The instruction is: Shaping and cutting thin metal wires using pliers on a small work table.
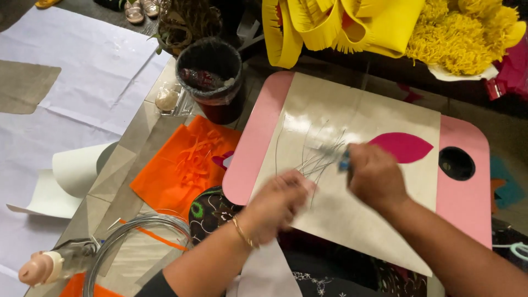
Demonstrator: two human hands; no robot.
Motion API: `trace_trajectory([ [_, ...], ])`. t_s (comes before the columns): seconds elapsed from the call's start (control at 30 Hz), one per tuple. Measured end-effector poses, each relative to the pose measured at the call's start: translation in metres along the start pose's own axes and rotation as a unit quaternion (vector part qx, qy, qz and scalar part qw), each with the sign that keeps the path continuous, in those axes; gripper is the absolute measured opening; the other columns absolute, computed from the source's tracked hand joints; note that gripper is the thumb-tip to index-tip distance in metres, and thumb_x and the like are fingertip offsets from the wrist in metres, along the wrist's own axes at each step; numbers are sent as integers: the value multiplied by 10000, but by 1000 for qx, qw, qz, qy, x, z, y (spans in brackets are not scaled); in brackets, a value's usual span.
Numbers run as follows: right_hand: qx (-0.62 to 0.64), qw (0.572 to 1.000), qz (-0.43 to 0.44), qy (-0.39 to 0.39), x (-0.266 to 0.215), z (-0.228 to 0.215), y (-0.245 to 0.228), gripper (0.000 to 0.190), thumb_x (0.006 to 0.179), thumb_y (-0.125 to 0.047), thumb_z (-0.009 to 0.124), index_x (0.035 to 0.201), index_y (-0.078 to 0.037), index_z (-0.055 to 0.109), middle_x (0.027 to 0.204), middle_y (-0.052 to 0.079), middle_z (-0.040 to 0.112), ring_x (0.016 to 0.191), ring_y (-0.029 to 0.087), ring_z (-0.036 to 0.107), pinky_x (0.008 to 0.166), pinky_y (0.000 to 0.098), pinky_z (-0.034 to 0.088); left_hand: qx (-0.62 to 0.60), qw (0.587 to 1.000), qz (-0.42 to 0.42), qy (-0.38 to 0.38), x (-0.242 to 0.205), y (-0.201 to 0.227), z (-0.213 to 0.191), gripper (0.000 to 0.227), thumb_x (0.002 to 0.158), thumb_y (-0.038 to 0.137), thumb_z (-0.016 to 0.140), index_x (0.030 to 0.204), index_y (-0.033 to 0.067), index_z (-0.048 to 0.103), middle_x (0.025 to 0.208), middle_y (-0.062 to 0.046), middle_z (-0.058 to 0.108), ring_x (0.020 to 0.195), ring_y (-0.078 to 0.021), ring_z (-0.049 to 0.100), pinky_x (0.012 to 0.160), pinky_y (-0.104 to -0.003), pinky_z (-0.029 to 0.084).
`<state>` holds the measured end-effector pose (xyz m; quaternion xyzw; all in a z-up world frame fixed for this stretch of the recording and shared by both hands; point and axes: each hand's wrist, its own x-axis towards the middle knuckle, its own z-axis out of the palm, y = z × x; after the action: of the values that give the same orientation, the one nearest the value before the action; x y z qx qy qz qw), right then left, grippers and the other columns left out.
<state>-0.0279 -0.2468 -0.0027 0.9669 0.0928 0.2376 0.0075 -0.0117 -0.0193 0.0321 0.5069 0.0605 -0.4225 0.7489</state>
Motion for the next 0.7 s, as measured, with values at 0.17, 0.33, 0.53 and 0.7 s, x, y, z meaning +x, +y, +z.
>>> trace_trajectory([
  [0.17, 54, 979, 188, -55, 12, -27, 28, 274, 759, -109, 558, 1031, -107, 530, 924, 94, 614, 750, 368, 584, 564, 472, 449, 91, 981, 148, -85, -29, 8, 21, 153, 892, 240, 600, 821, 115, 548, 603, 7, 490, 535, -67, 438, 517, -196, 350],
  [0.33, 255, 866, 282, -324, -11, -75, -19, 201, 821, -200, 551, 1020, -224, 566, 868, 48, 696, 681, 226, 624, 626, 353, 472, 209, 959, 184, 50, -13, 59, 1, 214, 926, 146, 478, 1063, 34, 597, 696, -25, 577, 529, -71, 424, 457, -186, 377],
  [0.53, 338, 835, 140, -411, -40, -72, -58, 242, 764, -221, 630, 993, -246, 556, 848, -10, 718, 703, 196, 685, 638, 307, 493, 227, 925, 296, 71, 4, 70, 1, 145, 917, 105, 492, 940, 8, 597, 699, -97, 669, 560, -109, 582, 510, -205, 509],
  [0.7, 394, 825, 78, -398, -46, -59, -80, 220, 738, -144, 545, 940, -229, 522, 858, 23, 681, 736, 268, 630, 651, 330, 477, 166, 945, 269, 86, 8, 69, 12, 208, 899, 192, 490, 973, 3, 533, 861, -210, 709, 675, -245, 723, 537, -275, 598],
])
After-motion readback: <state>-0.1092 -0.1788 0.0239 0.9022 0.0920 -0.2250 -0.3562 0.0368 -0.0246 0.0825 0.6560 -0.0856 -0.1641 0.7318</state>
